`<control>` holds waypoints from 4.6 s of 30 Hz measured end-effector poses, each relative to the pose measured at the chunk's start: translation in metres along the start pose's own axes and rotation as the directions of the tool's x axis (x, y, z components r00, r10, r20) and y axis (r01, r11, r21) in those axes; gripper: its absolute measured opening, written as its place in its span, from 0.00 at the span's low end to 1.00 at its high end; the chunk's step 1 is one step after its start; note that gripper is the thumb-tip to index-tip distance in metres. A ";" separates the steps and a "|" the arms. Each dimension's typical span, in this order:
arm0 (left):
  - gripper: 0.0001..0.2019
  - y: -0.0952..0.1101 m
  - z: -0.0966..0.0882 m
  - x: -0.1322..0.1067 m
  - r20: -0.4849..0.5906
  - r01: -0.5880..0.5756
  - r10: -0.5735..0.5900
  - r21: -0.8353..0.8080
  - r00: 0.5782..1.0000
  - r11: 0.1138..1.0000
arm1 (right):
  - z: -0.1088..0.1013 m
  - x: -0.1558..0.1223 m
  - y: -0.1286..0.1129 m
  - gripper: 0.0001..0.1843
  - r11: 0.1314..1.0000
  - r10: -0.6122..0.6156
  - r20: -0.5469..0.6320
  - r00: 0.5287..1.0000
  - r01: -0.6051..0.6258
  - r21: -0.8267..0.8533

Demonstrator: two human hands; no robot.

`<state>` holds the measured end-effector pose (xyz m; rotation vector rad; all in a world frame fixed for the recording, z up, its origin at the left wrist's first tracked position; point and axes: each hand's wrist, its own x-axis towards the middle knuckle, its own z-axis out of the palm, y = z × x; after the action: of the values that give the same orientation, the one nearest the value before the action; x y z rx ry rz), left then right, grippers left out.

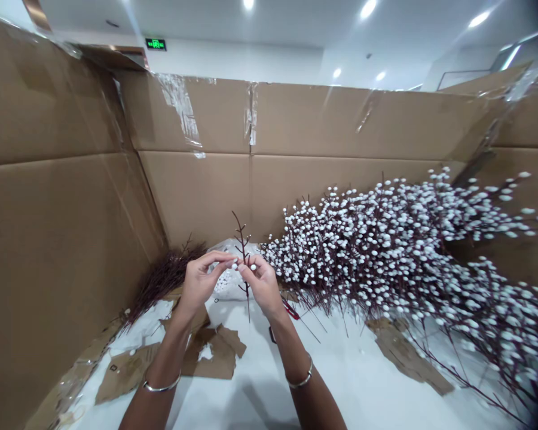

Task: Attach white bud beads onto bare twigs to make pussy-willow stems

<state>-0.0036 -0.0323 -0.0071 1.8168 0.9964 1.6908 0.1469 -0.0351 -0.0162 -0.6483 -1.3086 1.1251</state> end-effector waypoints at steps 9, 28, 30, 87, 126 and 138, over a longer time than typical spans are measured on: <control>0.05 -0.001 -0.001 0.001 0.013 0.004 -0.004 -0.010 1.000 1.000 | 0.001 0.000 0.003 0.12 1.000 -0.008 -0.006 1.000 0.008 0.010; 0.06 -0.002 -0.003 0.004 0.050 0.078 -0.077 -0.033 0.996 0.996 | -0.003 0.001 0.005 0.11 1.000 0.015 0.033 0.999 -0.016 0.022; 0.06 -0.003 -0.003 0.004 0.048 0.082 -0.080 -0.039 0.996 0.996 | -0.003 0.001 0.005 0.11 1.000 0.017 0.036 0.999 -0.018 0.020; 0.09 0.017 0.030 -0.009 0.094 0.373 -0.365 -0.380 0.926 0.847 | -0.041 -0.010 -0.056 0.04 0.860 -0.443 -0.672 0.593 0.493 -0.131; 0.08 0.017 0.028 -0.011 -0.049 0.239 -0.264 -0.286 0.963 0.928 | -0.033 -0.009 -0.052 0.03 0.797 -0.534 -0.632 0.562 0.583 -0.156; 0.07 0.021 0.031 -0.012 -0.007 0.216 -0.224 -0.239 0.975 0.947 | -0.042 -0.010 -0.056 0.04 0.820 -0.483 -0.643 0.594 0.565 -0.094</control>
<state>0.0313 -0.0499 -0.0033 1.4719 0.9283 1.6305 0.2031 -0.0562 0.0204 -0.4417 -0.7285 0.4019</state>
